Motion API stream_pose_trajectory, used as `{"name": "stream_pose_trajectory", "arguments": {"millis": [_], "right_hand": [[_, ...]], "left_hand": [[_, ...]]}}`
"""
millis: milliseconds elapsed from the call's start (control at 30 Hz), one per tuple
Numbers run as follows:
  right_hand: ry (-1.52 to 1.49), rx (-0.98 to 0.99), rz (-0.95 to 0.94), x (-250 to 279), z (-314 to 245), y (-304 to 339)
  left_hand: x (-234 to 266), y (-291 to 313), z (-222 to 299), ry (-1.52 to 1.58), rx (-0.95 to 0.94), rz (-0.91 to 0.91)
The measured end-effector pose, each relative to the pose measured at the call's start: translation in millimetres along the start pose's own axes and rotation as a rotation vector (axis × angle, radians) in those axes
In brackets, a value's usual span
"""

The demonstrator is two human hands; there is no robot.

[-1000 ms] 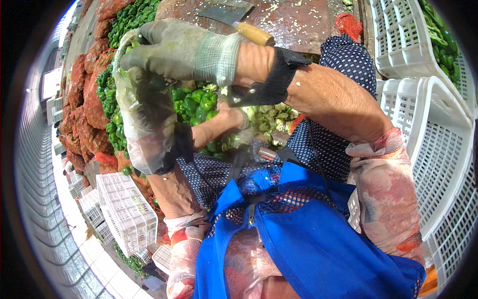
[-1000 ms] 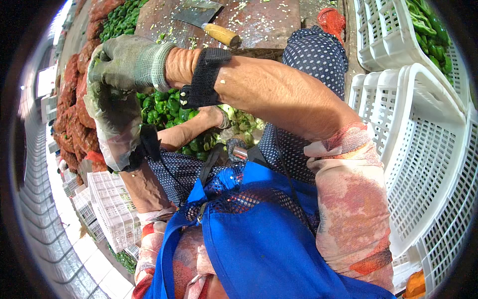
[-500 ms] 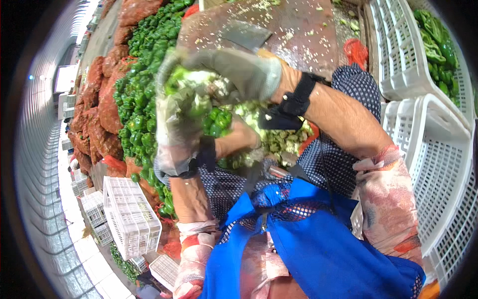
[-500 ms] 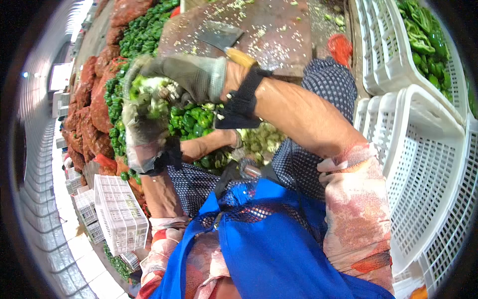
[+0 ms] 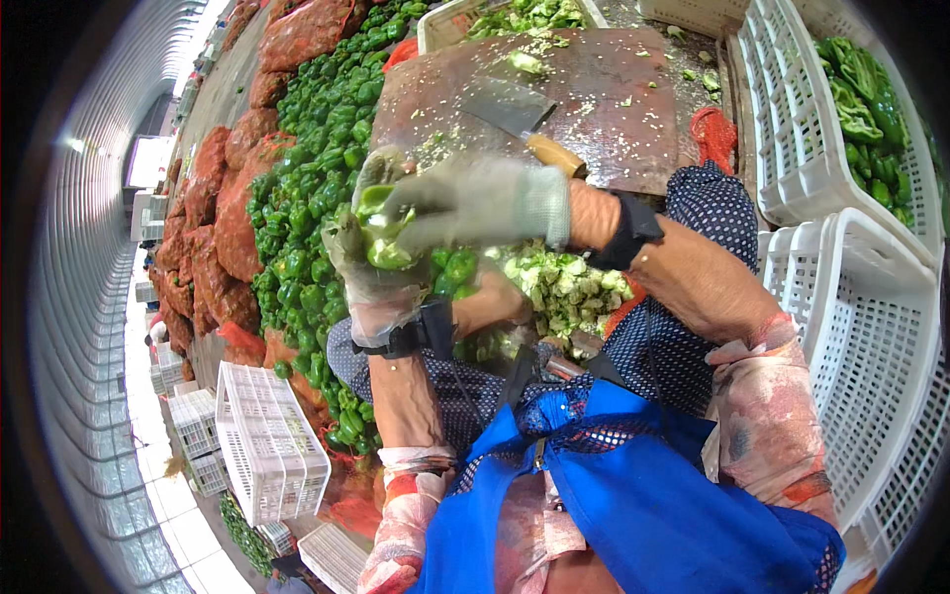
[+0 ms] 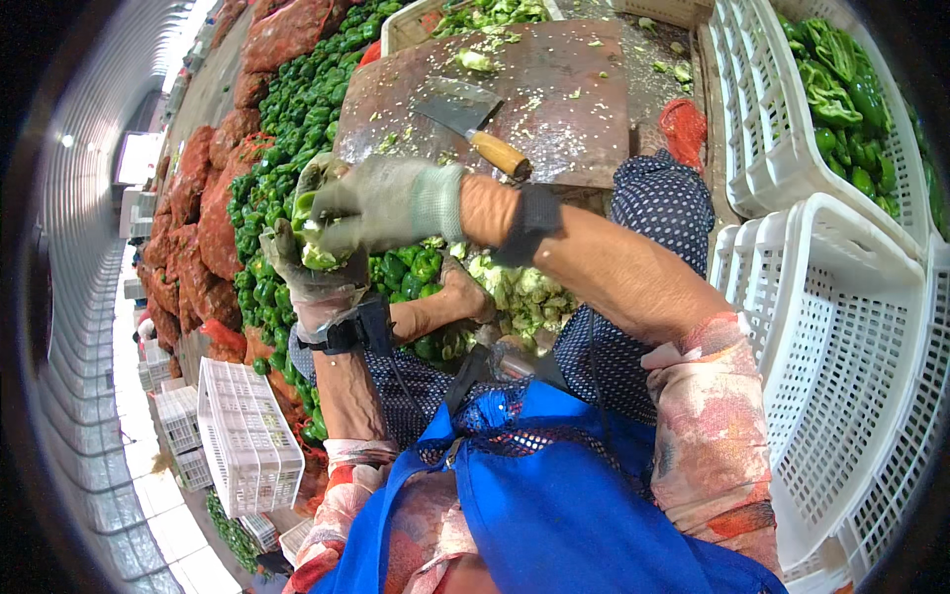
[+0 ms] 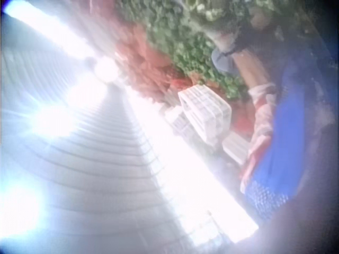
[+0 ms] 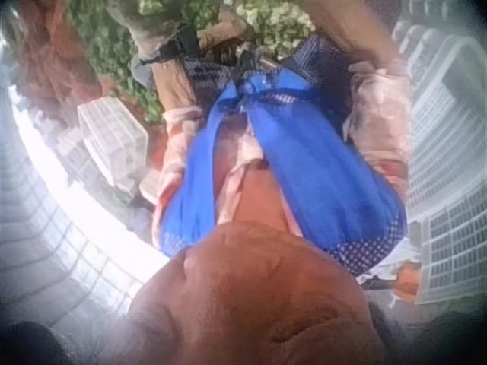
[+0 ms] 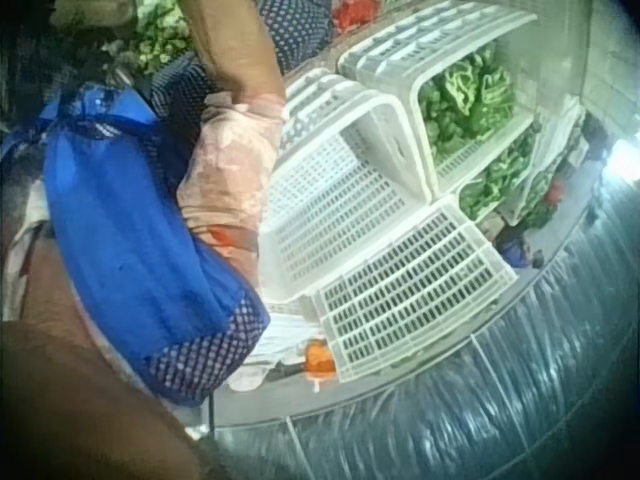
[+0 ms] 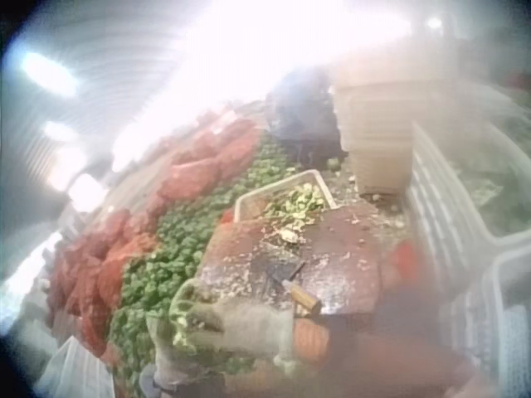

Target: Removing the cores and stems from green peppers using a cleaver and hands in a warehouse facility.

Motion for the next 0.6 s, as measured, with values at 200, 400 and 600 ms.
{"name": "stream_pose_trajectory", "arguments": {"millis": [200, 400, 600], "right_hand": [[0.041, -0.049, 0.002, -9.0, 2.3, -2.1], [-0.381, -0.027, 0.131, -3.5, 18.9, -0.7], [-0.914, -0.252, 0.039, -27.0, 37.5, 5.9]], "left_hand": [[-41.6, -18.1, 18.9, -0.075, -0.122, -0.188], [-41.8, -16.7, 29.7, -0.031, -0.183, -0.211], [-60.5, -6.4, 26.0, -0.224, -0.059, -0.066]]}}
Point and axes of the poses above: each hand's wrist, its own y-axis away from the middle knuckle, its own x-axis out of the back of the hand, z = x × y, the point moved 10 cm from there along -y, towards the middle knuckle, and after that the axes turned 8 degrees about -z, right-handed, at the moved point
